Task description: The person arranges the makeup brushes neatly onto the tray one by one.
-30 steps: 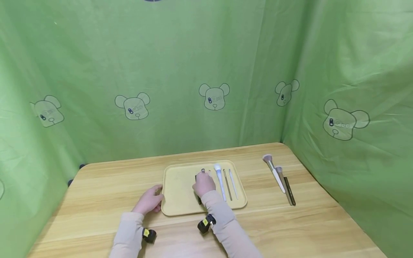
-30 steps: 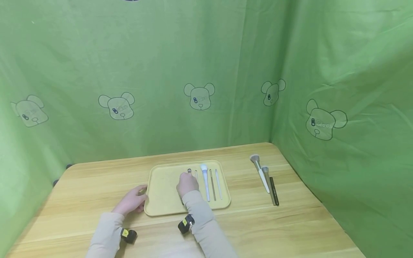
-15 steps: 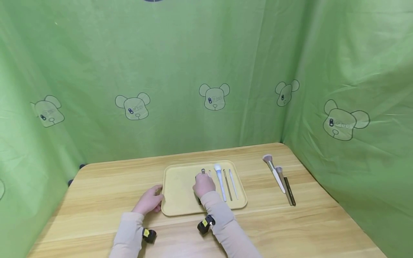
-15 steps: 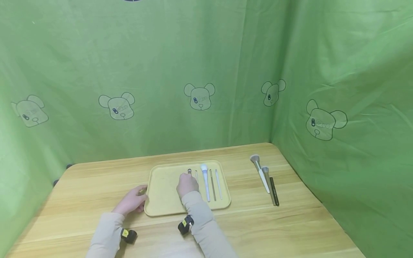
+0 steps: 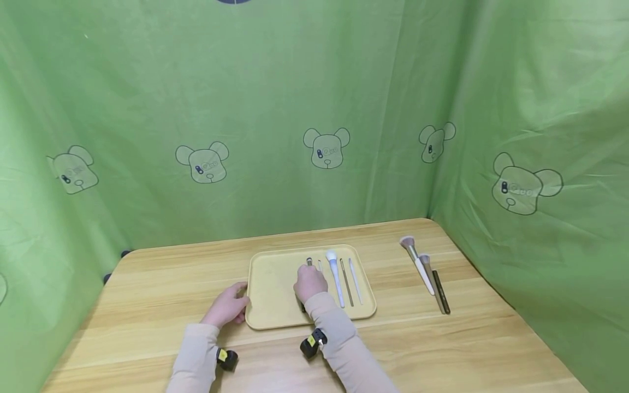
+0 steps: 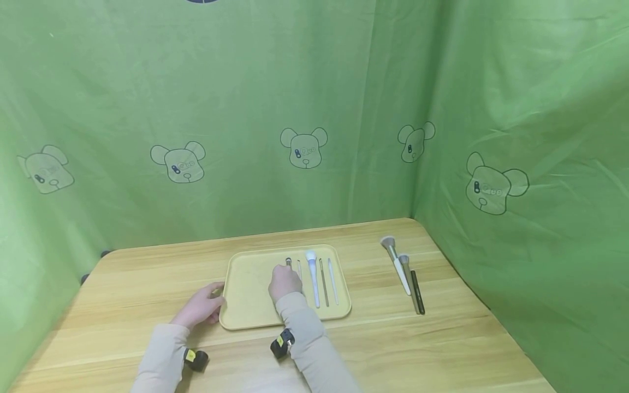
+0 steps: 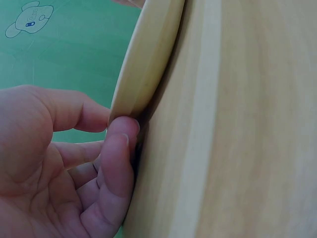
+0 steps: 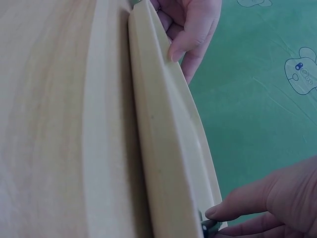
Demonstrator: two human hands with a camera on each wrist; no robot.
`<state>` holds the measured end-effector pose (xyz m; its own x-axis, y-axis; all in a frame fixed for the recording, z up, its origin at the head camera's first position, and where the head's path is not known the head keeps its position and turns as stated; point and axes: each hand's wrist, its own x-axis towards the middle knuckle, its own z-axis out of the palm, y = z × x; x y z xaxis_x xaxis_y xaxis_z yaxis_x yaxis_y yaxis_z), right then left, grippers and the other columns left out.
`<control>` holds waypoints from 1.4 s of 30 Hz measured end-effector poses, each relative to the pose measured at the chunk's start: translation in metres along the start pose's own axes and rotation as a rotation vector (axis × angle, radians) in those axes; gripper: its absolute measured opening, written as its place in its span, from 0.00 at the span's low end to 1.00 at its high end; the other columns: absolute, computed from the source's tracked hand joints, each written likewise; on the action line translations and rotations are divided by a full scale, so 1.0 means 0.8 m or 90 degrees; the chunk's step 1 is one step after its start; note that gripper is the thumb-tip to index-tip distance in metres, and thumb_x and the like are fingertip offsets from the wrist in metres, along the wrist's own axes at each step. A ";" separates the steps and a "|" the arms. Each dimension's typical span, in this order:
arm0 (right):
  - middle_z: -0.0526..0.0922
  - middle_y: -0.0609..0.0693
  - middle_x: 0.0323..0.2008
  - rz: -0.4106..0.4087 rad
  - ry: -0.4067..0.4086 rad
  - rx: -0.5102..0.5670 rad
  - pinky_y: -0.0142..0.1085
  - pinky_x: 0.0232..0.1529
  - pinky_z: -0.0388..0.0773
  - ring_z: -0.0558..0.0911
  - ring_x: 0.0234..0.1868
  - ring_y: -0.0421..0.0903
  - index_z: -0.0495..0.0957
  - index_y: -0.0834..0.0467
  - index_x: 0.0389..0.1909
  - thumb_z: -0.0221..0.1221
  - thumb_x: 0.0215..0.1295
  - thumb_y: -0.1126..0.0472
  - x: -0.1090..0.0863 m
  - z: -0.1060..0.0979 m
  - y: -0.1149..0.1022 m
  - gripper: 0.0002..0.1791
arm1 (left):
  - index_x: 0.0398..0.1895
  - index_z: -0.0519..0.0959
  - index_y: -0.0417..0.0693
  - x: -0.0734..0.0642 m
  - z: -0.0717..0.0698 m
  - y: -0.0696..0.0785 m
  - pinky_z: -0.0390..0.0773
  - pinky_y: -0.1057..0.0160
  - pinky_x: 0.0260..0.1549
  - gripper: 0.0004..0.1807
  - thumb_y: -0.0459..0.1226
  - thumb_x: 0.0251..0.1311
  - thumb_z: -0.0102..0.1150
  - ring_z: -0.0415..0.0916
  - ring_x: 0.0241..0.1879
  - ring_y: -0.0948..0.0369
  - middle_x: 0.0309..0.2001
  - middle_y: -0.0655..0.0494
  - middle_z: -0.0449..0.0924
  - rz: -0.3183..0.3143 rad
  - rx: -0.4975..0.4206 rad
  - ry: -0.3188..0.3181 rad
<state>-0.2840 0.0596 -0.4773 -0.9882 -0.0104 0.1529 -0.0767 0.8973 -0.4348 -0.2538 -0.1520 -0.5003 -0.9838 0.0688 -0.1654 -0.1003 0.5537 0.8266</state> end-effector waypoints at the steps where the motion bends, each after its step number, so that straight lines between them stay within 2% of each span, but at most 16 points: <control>1: 0.83 0.56 0.23 0.000 0.000 -0.001 0.40 0.20 0.79 0.79 0.20 0.49 0.78 0.60 0.19 0.63 0.51 0.69 0.000 0.000 0.000 0.06 | 0.70 0.63 0.37 0.000 0.000 0.000 0.77 0.65 0.17 0.32 0.31 0.60 0.50 0.70 0.16 0.61 0.20 0.50 0.74 0.000 -0.001 0.000; 11: 0.84 0.57 0.24 0.002 0.004 -0.004 0.42 0.21 0.79 0.81 0.23 0.51 0.77 0.59 0.18 0.62 0.52 0.69 0.002 0.001 0.002 0.07 | 0.70 0.62 0.36 0.001 0.000 -0.002 0.78 0.65 0.18 0.32 0.32 0.60 0.50 0.71 0.17 0.60 0.20 0.50 0.74 -0.001 0.001 -0.001; 27: 0.83 0.56 0.23 0.007 -0.012 0.013 0.40 0.19 0.78 0.79 0.20 0.49 0.77 0.59 0.17 0.61 0.52 0.70 0.000 -0.004 0.001 0.08 | 0.70 0.62 0.36 0.000 0.000 0.000 0.78 0.65 0.18 0.32 0.32 0.60 0.50 0.71 0.16 0.61 0.20 0.50 0.74 0.001 0.007 0.000; 35: 0.84 0.58 0.24 0.002 0.005 0.002 0.43 0.20 0.79 0.81 0.22 0.52 0.77 0.59 0.17 0.61 0.52 0.69 0.000 -0.002 0.000 0.08 | 0.69 0.61 0.31 -0.002 -0.004 0.002 0.77 0.67 0.16 0.33 0.32 0.58 0.48 0.71 0.15 0.62 0.19 0.52 0.74 0.025 -0.003 -0.014; 42: 0.84 0.58 0.24 -0.005 0.019 -0.003 0.43 0.20 0.79 0.81 0.22 0.52 0.76 0.58 0.15 0.61 0.51 0.69 0.001 -0.002 0.001 0.09 | 0.70 0.62 0.34 -0.001 -0.002 0.002 0.76 0.68 0.16 0.33 0.31 0.59 0.50 0.70 0.16 0.62 0.19 0.51 0.74 0.005 -0.004 -0.005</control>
<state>-0.2848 0.0612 -0.4766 -0.9832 -0.0052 0.1824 -0.0844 0.8992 -0.4293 -0.2535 -0.1521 -0.4980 -0.9832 0.0799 -0.1639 -0.0939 0.5485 0.8309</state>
